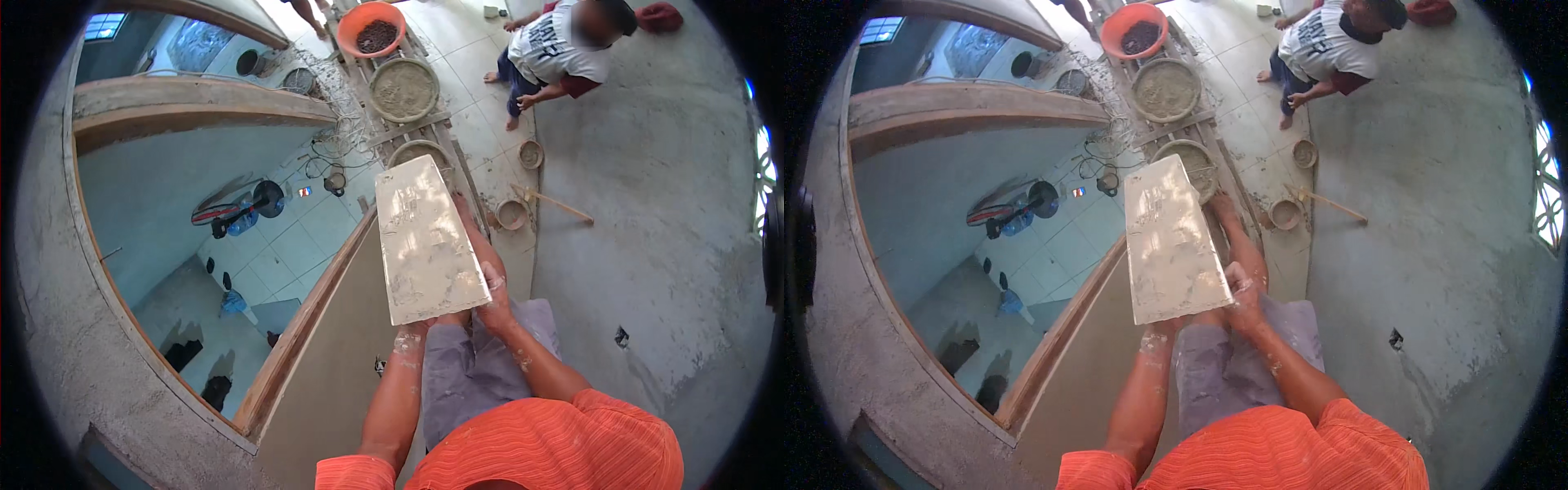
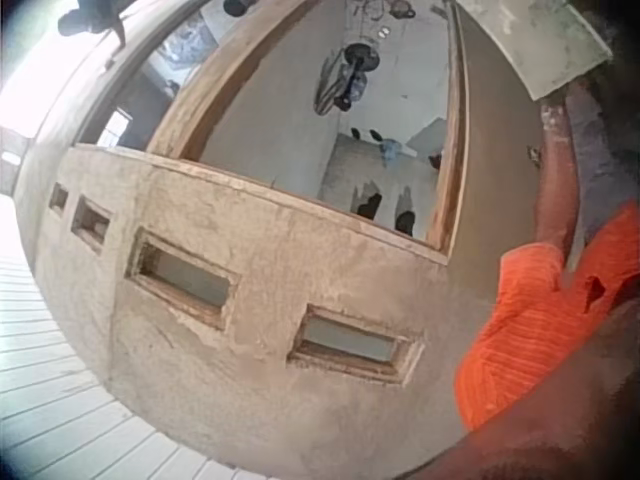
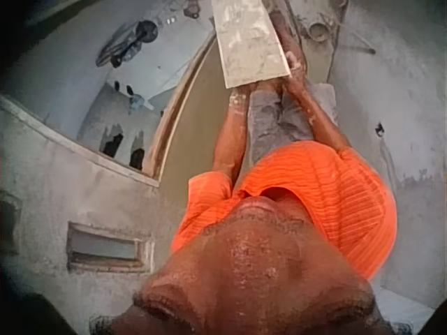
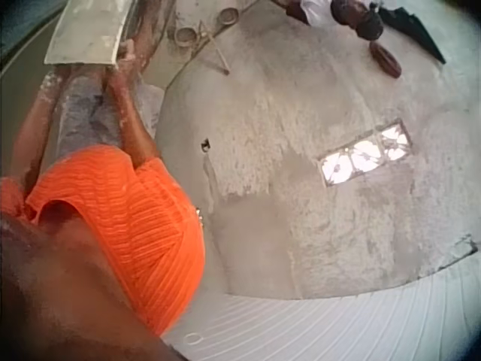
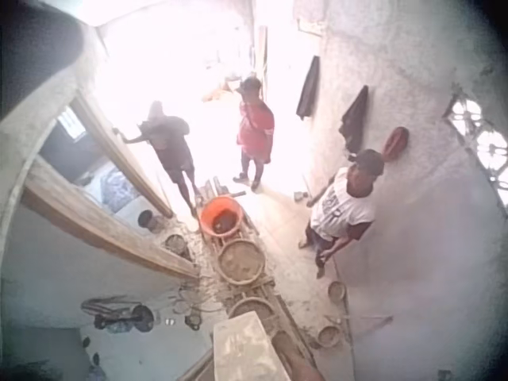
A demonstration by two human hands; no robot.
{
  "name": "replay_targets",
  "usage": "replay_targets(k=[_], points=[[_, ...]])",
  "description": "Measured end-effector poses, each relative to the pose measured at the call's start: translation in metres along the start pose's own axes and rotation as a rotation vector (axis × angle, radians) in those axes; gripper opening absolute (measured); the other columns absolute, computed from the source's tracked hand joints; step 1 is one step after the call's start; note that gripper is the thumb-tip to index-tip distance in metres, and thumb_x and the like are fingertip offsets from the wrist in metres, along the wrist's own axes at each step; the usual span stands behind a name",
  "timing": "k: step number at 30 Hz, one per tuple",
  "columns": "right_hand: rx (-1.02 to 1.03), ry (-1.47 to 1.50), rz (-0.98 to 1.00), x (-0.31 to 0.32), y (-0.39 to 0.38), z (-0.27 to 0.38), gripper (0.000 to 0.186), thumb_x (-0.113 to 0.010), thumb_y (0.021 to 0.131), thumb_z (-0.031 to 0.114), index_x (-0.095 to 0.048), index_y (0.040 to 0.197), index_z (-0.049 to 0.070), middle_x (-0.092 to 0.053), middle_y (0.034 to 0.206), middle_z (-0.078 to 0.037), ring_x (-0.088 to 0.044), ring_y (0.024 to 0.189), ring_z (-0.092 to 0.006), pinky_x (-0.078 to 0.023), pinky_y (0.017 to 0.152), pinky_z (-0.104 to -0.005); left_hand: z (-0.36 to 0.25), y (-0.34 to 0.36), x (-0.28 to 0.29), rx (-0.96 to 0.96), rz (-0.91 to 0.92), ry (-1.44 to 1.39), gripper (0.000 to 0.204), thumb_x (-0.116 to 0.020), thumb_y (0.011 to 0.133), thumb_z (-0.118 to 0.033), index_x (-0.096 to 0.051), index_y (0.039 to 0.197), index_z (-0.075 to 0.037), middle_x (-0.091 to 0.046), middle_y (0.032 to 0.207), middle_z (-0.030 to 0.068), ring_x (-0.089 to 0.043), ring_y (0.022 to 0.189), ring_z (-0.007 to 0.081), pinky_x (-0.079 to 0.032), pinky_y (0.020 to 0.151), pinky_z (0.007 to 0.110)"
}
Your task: The person hammers a wooden strip into a doorframe and then applies wet plaster to the upper wall using a trowel and a hawk while standing on a scaffold.
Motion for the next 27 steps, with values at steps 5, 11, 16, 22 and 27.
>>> replay_targets(k=[5,11,16,22,27], points=[[-0.079,-0.251,0.168,-0.021,0.000,-0.002,0.023,-0.077,0.092,0.010,-0.063,0.109,0.005,-0.066,0.093,0.001,-0.061,0.086,-0.0093,-0.052,0.079,-0.0292,-0.002,0.001,0.012,0.008,0.136,-0.149,0.070,-0.044,0.105,-0.057,-0.040,0.157,-0.010,-0.049,0.155,0.0135,-0.052,0.139,0.0334,-0.048,0.112,0.052],[-0.409,-0.040,0.073,0.002,0.015,-0.051,0.041,-0.058,0.103,0.016,-0.059,0.143,0.007,-0.071,0.123,-0.006,-0.066,0.109,-0.0118,-0.055,0.093,-0.0324,-0.008,-0.012,0.028,0.053,0.029,-0.132,0.062,-0.046,0.107,-0.048,-0.042,0.155,-0.010,-0.052,0.153,0.0129,-0.055,0.136,0.0279,-0.052,0.110,0.047],[-0.668,0.623,0.103,-0.021,0.006,-0.049,0.041,-0.060,0.104,0.020,-0.057,0.144,0.010,-0.067,0.131,-0.005,-0.067,0.116,-0.0177,-0.055,0.094,-0.0346,-0.010,-0.030,0.032,0.065,-0.050,-0.079,0.062,-0.052,0.105,-0.043,-0.041,0.155,-0.009,-0.053,0.152,0.0130,-0.055,0.134,0.0254,-0.050,0.110,0.045],[-0.774,0.481,0.297,-0.012,0.009,-0.049,0.051,-0.067,0.100,0.015,-0.052,0.149,0.011,-0.066,0.136,-0.005,-0.067,0.117,-0.0182,-0.057,0.096,-0.0354,-0.015,-0.042,0.030,0.100,-0.136,0.080,0.065,-0.059,0.102,-0.037,-0.040,0.156,-0.007,-0.054,0.151,0.0131,-0.054,0.132,0.0224,-0.048,0.110,0.042],[-0.777,0.355,0.419,-0.025,0.035,-0.019,0.049,-0.068,0.101,0.018,-0.054,0.147,0.007,-0.068,0.131,-0.008,-0.069,0.113,-0.0192,-0.060,0.090,-0.0358,-0.025,-0.033,0.025,0.228,-0.211,0.593,0.068,-0.065,0.099,-0.031,-0.039,0.157,-0.006,-0.055,0.149,0.0133,-0.054,0.130,0.0199,-0.046,0.111,0.040]])
Point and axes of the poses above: each hand's wrist, its own y-axis towards the middle knuckle, its own x-axis out of the back of the hand, z = x × y, the point moved 8 cm from there along y, towards the middle knuckle
